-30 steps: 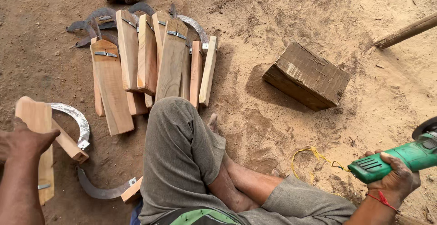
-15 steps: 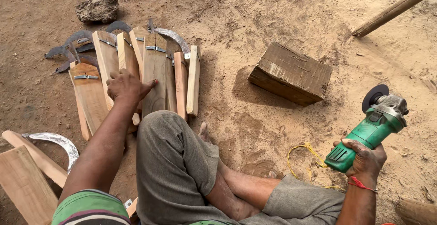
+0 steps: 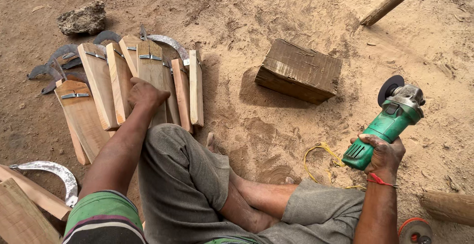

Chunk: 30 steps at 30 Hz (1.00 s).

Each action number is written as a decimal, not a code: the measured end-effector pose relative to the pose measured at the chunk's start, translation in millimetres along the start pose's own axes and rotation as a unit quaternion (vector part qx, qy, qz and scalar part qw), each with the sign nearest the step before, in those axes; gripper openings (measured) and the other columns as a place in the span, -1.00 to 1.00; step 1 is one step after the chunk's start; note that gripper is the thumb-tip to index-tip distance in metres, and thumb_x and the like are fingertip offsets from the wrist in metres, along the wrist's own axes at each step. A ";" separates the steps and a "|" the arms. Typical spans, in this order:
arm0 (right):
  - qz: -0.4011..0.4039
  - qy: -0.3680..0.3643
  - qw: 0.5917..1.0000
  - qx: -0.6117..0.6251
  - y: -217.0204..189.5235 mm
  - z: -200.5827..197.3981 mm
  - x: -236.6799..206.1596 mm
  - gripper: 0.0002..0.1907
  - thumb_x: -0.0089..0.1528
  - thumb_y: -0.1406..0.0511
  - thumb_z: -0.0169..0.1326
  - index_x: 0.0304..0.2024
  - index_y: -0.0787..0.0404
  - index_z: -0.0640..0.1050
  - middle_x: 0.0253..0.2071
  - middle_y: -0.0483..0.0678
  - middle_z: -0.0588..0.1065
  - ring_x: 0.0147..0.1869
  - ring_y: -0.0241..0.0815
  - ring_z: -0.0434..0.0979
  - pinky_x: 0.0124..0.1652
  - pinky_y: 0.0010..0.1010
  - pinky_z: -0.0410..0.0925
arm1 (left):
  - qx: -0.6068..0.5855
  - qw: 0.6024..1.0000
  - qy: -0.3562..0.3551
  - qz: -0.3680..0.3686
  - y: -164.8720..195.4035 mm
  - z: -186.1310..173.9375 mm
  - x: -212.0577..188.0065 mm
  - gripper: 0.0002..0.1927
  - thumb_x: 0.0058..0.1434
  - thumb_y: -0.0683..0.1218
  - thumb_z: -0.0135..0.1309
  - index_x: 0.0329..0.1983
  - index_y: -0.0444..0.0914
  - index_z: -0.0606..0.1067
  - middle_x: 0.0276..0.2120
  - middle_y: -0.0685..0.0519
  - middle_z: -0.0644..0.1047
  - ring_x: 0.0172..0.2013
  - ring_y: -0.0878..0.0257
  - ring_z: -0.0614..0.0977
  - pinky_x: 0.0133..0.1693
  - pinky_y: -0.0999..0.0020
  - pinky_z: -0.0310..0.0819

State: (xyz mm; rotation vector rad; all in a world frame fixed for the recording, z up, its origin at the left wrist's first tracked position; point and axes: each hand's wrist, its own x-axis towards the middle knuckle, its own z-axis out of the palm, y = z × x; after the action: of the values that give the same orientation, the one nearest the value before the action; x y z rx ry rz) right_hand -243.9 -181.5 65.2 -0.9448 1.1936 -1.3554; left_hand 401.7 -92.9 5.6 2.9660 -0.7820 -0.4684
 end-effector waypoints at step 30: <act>-0.014 -0.029 0.997 -0.069 -20.0 14.4 -15.5 -0.50 0.01 0.49 0.25 0.00 0.42 0.42 -0.32 0.01 0.50 -0.39 -0.07 0.64 -0.35 -0.22 0.58 | -0.478 0.708 -0.499 0.147 149.5 74.0 -244.5 -0.16 -0.04 0.25 0.27 0.08 -0.44 0.30 -0.35 -0.03 0.44 -0.54 0.26 0.53 -0.57 0.28 0.54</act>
State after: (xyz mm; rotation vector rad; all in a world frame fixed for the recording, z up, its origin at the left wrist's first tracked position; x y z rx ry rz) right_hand -231.8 -169.3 88.7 -1.0945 1.2454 -1.2722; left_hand 106.2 -101.2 20.1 1.4268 -0.6590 -1.8016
